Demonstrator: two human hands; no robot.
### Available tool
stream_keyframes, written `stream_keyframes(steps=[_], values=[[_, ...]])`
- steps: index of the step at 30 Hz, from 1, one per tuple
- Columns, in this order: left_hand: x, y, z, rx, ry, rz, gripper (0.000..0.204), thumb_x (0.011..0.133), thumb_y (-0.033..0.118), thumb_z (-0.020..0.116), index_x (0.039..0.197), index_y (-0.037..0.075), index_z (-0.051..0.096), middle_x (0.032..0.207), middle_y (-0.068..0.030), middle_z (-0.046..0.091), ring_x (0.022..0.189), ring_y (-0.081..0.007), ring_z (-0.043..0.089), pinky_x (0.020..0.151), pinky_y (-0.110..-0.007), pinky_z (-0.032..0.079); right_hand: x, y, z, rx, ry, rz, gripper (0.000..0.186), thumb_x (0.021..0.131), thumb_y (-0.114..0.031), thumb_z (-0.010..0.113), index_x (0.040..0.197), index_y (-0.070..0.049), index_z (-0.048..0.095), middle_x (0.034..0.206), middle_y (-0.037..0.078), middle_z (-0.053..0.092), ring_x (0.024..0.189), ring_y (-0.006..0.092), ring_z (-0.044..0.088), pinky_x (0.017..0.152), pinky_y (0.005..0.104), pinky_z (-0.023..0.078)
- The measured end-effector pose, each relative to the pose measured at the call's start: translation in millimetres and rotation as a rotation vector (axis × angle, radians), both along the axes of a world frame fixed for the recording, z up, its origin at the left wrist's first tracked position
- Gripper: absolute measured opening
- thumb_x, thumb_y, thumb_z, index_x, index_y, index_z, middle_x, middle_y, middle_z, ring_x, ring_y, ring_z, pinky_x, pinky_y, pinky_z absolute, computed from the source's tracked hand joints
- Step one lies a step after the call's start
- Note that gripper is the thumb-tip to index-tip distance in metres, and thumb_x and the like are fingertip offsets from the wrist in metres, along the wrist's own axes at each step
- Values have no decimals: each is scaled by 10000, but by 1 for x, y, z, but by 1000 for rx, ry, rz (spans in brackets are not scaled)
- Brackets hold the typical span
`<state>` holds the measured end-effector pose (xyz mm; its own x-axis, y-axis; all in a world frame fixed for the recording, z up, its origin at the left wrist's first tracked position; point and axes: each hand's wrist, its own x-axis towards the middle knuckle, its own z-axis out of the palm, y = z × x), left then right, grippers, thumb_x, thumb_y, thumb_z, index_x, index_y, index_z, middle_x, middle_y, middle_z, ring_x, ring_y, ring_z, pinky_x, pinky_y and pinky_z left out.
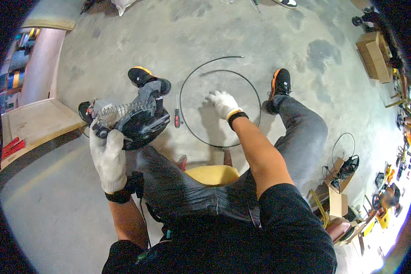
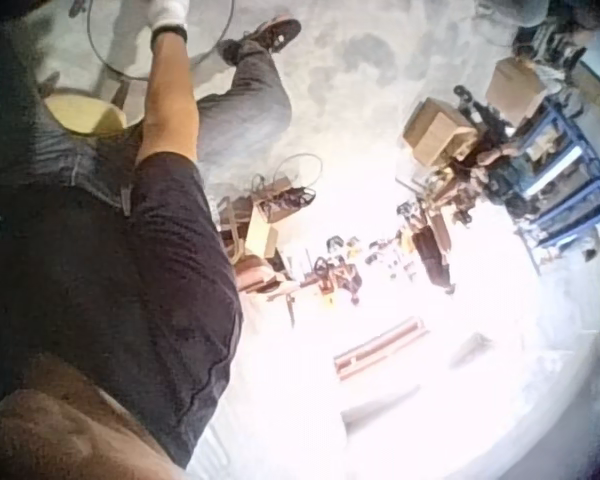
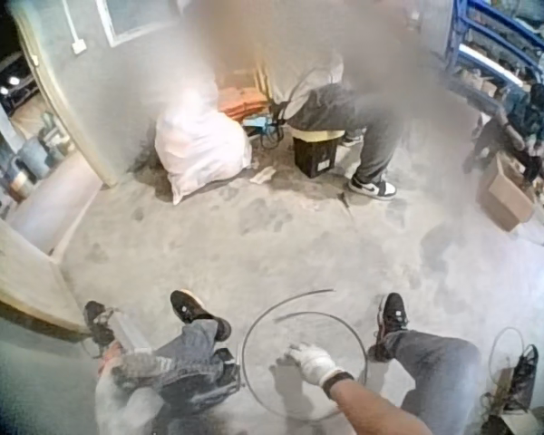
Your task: Assembling or repairing a motorcycle drum brake plate and cable while sitting.
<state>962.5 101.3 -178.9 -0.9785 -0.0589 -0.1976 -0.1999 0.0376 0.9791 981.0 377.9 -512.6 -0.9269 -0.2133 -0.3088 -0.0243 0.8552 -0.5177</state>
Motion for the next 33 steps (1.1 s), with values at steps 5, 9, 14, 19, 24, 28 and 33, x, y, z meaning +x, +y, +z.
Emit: stream_keyframes(steps=[5, 9, 14, 19, 24, 28, 33], values=[[3, 9, 2, 25, 11, -77, 514, 861, -37, 640, 1368, -46, 557, 1208, -104, 675, 1053, -185, 658, 970, -332, 522, -36, 53, 58, -118, 60, -354, 269, 938, -146, 580, 1137, -120, 759, 1100, 175, 744, 1059, 374, 692, 929, 450, 549], [9, 17, -3, 106, -18, -233, 417, 905, 75, 696, 1297, -39, 614, 1189, -113, 691, 1072, -186, 656, 979, -320, 519, -58, 62, 172, -473, 96, -451, 306, 988, -255, 629, 1197, -58, 734, 1094, 145, 763, 1058, 268, 712, 935, 362, 539], [14, 31, -17, 118, -166, -357, 363, 925, 38, 696, 1279, -18, 633, 1135, -41, 682, 1002, -118, 624, 926, -284, 521, -29, 22, 301, -800, 6, -69, 442, 990, -327, 684, 1306, -19, 655, 1195, 142, 728, 1105, 199, 683, 973, 339, 524], [20, 34, -22, 68, -160, -409, 369, 926, 43, 707, 1287, -2, 643, 1127, -43, 683, 1019, -125, 628, 936, -279, 524, -22, -13, 339, -669, 110, 178, 383, 915, -206, 748, 1247, -31, 674, 1056, 159, 748, 955, 246, 720, 874, 347, 555], [22, 28, -22, 58, -237, -439, 374, 940, 70, 704, 1302, 0, 638, 1143, -51, 705, 1038, -133, 650, 958, -294, 522, -21, -14, 345, -1048, 84, -270, 284, 950, -150, 708, 1182, 15, 692, 1037, 69, 727, 973, 142, 663, 861, 302, 538], [20, 24, -29, 116, -267, -374, 348, 960, 78, 677, 1294, -8, 636, 1185, -79, 711, 1087, -167, 666, 1019, -323, 508, -31, 19, 295, -1009, 149, -482, 277, 971, -137, 682, 1175, 50, 674, 938, 42, 685, 820, 117, 638, 730, 276, 528], [18, 26, -41, 159, -271, -291, 324, 950, 40, 688, 1270, 14, 651, 1152, -46, 711, 1041, -120, 656, 940, -273, 523, -15, 38, 150, -456, -345, -544, 322, 842, -227, 684, 1010, 44, 732, 767, 151, 710, 691, 201, 693, 659, 351, 559]])
